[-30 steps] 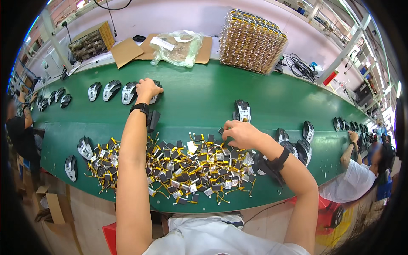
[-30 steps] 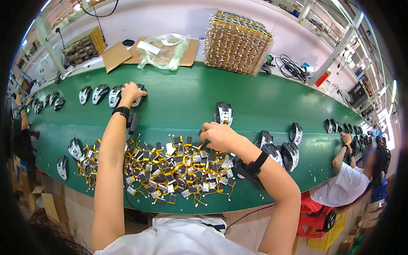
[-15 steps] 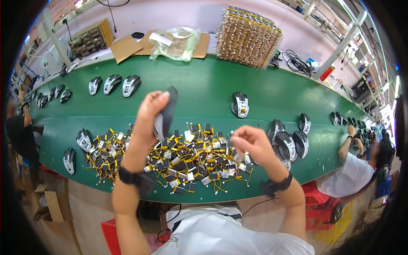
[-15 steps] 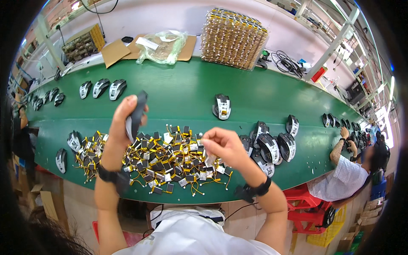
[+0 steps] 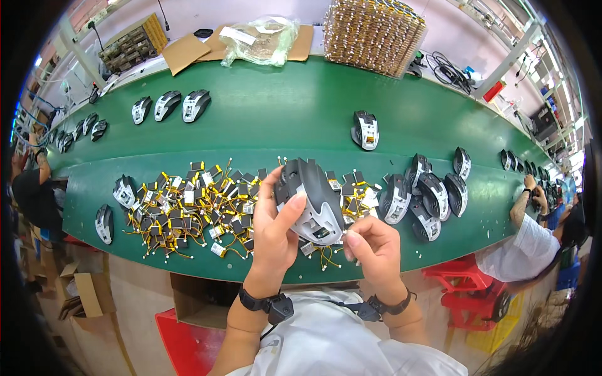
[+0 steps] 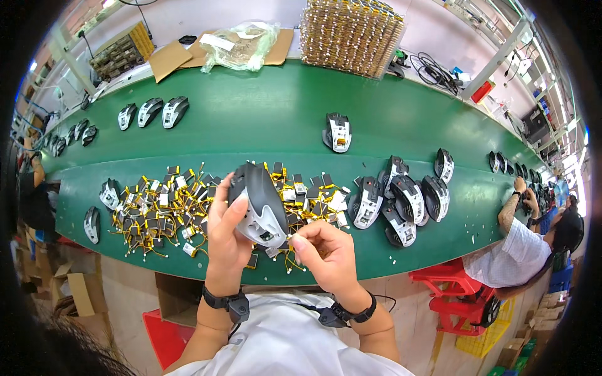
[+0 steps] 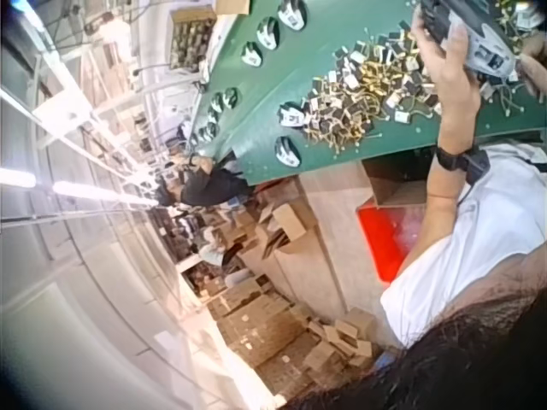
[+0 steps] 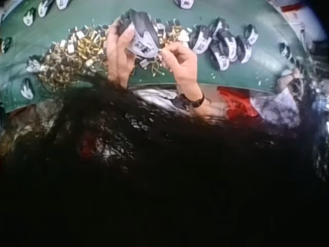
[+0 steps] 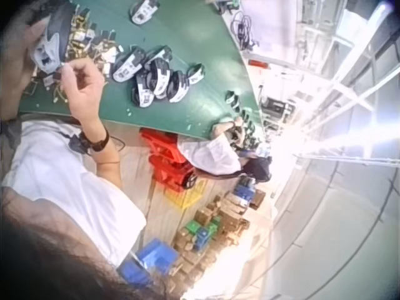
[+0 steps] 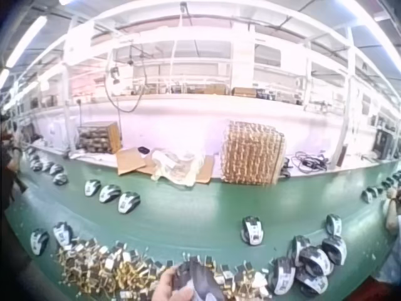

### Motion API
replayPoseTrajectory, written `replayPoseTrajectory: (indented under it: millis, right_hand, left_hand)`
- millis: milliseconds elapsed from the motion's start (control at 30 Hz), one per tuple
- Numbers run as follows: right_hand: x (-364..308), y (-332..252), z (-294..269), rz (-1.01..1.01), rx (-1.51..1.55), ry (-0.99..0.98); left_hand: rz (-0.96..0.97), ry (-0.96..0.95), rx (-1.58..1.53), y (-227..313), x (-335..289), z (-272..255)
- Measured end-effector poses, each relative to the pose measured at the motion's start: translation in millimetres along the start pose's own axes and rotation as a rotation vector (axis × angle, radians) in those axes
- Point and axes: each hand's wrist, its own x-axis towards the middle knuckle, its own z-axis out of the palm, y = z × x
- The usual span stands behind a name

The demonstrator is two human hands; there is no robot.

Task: The person assembles computer mice by inserting small battery packs into the open cavities of mouse shells. They pick up a mouse shell, insert a battery, and place the completed unit on the table. The process is repeated for multiple units in a continuous assembly line workflow.

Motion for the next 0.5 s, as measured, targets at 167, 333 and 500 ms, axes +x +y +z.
replayPoseTrajectory:
  millis: [167,333,500]
  right_hand:
    - [-1,-2,6,-0.231,-0.342,0.049]
    - [13,-2,8,-0.494,-0.744,0.164]
    - [16,-4,5,-0.527,-0.904,0.037]
  left_hand:
    - [0.085,0.012,0.074,4,-8,-6]
    - [0.071,-0.010,0.159,4,-14,-10]
    - [-0.018,-0.017,0.112,8,-12,-5]
